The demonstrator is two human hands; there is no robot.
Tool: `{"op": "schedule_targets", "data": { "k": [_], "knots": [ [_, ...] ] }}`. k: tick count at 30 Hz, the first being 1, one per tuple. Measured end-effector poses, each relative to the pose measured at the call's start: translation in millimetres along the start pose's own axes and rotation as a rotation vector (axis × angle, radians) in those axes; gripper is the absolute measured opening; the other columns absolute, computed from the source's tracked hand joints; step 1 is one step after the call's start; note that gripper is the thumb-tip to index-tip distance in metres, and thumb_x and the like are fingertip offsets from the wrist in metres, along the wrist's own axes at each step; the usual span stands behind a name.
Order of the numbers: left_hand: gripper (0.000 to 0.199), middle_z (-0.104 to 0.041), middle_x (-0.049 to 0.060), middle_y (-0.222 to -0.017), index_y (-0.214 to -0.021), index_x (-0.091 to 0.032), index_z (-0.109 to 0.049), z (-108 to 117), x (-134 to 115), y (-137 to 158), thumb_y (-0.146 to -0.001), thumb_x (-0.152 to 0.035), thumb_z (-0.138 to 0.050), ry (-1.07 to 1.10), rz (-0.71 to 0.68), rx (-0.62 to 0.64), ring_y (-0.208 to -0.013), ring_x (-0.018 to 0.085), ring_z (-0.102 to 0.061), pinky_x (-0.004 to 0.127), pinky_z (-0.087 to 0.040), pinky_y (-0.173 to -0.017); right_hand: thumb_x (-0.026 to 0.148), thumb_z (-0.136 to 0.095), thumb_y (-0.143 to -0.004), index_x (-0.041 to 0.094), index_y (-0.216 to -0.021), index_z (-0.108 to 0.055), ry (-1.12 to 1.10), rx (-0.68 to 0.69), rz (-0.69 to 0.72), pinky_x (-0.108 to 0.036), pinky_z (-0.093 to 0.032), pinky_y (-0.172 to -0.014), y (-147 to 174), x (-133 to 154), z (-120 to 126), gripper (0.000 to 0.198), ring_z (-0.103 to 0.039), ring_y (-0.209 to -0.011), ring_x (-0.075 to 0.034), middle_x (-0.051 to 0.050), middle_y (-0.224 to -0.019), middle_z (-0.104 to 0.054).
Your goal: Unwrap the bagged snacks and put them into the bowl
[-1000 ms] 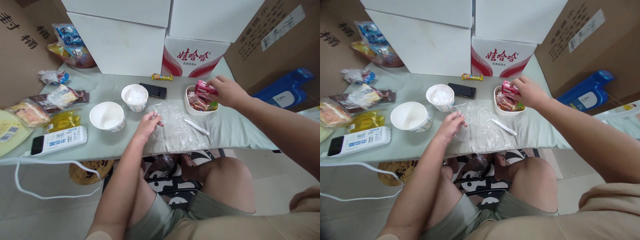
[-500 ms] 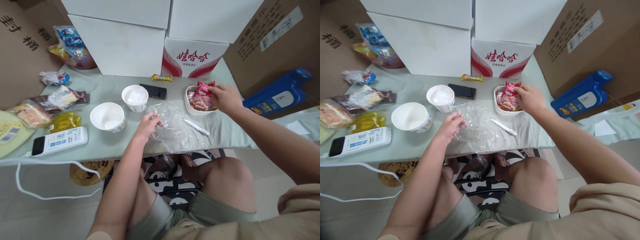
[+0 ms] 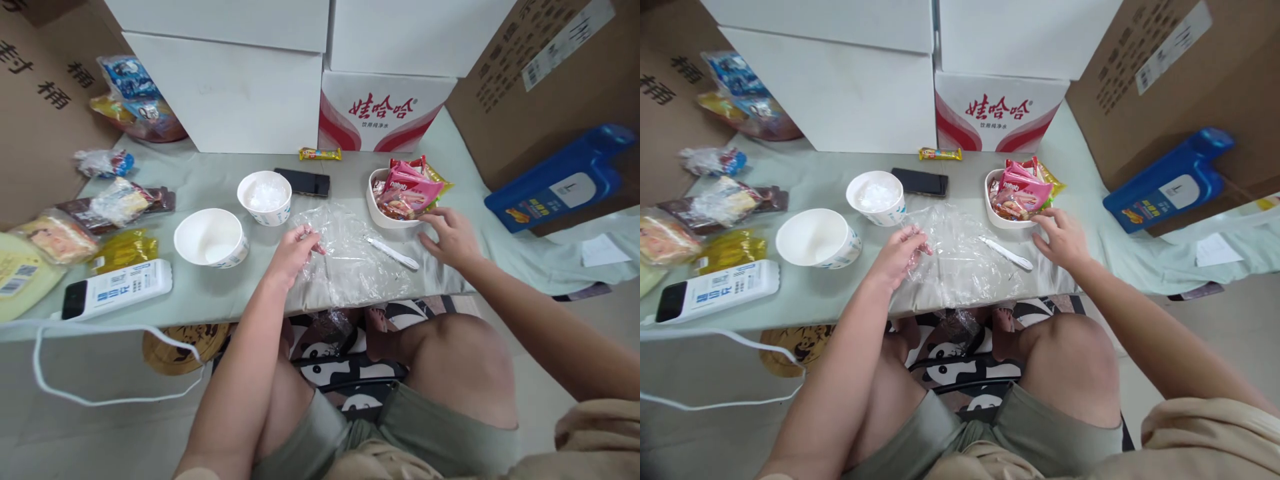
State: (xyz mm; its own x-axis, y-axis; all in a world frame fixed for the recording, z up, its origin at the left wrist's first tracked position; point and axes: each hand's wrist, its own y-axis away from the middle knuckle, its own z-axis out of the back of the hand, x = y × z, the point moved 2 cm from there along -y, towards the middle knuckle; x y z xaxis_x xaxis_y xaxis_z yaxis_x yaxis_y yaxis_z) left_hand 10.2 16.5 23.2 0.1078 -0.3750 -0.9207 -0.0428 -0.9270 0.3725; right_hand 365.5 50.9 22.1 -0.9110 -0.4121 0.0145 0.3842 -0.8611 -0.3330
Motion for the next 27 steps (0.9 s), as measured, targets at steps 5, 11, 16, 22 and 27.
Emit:
{"op": "schedule_targets", "data": {
  "k": [5, 11, 16, 22, 27],
  "knots": [
    [0.022, -0.064, -0.002, -0.060, -0.077, -0.020, -0.048, -4.9, 2.2, -3.7, -0.072, -0.032, -0.067, -0.038, 0.024, -0.025, -0.036, 0.003, -0.026, 0.019, -0.013, -0.037, 0.042, -0.047, -0.096, 0.019, -0.105, -0.070, 0.024, 0.016, -0.137, -0.038, -0.046, -0.078, -11.6, 1.1, -26.1, 0.034, -0.058, -0.093, -0.028, -0.015, -0.106, -0.060],
    [0.025, -0.063, -0.003, -0.058, -0.077, -0.021, -0.049, -7.8, 0.4, -8.2, -0.069, -0.035, -0.068, -0.053, 0.042, -0.042, -0.036, 0.002, -0.027, 0.018, -0.013, -0.036, 0.042, -0.048, -0.095, 0.018, -0.099, -0.069, 0.075, 0.017, -0.244, -0.035, -0.038, -0.070, -15.1, -22.7, -25.5, 0.032, -0.052, -0.082, -0.025, -0.013, -0.100, -0.058],
    [0.027, -0.063, -0.003, -0.058, -0.076, -0.020, -0.049, -13.1, 0.0, -14.2, -0.069, -0.037, -0.069, -0.075, 0.065, -0.034, -0.035, 0.002, -0.026, 0.018, -0.013, -0.037, 0.036, -0.055, -0.089, 0.018, -0.106, -0.067, 0.109, -0.020, -0.473, -0.038, -0.039, -0.073, -25.6, -78.2, -22.2, 0.028, -0.053, -0.090, -0.028, -0.016, -0.106, -0.059],
    [0.028, -0.064, -0.003, -0.060, -0.077, -0.021, -0.049, -15.0, 1.3, -20.2, -0.069, -0.037, -0.070, -0.068, 0.079, -0.024, -0.036, 0.002, -0.027, 0.018, -0.014, -0.038, 0.039, -0.052, -0.090, 0.018, -0.110, -0.065, 0.134, 0.025, -0.636, -0.045, -0.044, -0.078, -44.5, -107.6, -22.9, 0.031, -0.057, -0.098, -0.032, -0.022, -0.114, -0.062],
    [0.027, -0.064, -0.002, -0.059, -0.078, -0.021, -0.049, -18.9, 0.1, -22.0, -0.069, -0.037, -0.069, -0.065, 0.107, -0.028, -0.037, 0.003, -0.027, 0.019, -0.014, -0.039, 0.049, -0.051, -0.089, 0.021, -0.101, -0.070, 0.100, 0.168, -0.558, -0.047, -0.049, -0.074, -51.5, -122.5, -49.8, 0.035, -0.060, -0.085, -0.031, -0.015, -0.092, -0.066]
  ]
}}
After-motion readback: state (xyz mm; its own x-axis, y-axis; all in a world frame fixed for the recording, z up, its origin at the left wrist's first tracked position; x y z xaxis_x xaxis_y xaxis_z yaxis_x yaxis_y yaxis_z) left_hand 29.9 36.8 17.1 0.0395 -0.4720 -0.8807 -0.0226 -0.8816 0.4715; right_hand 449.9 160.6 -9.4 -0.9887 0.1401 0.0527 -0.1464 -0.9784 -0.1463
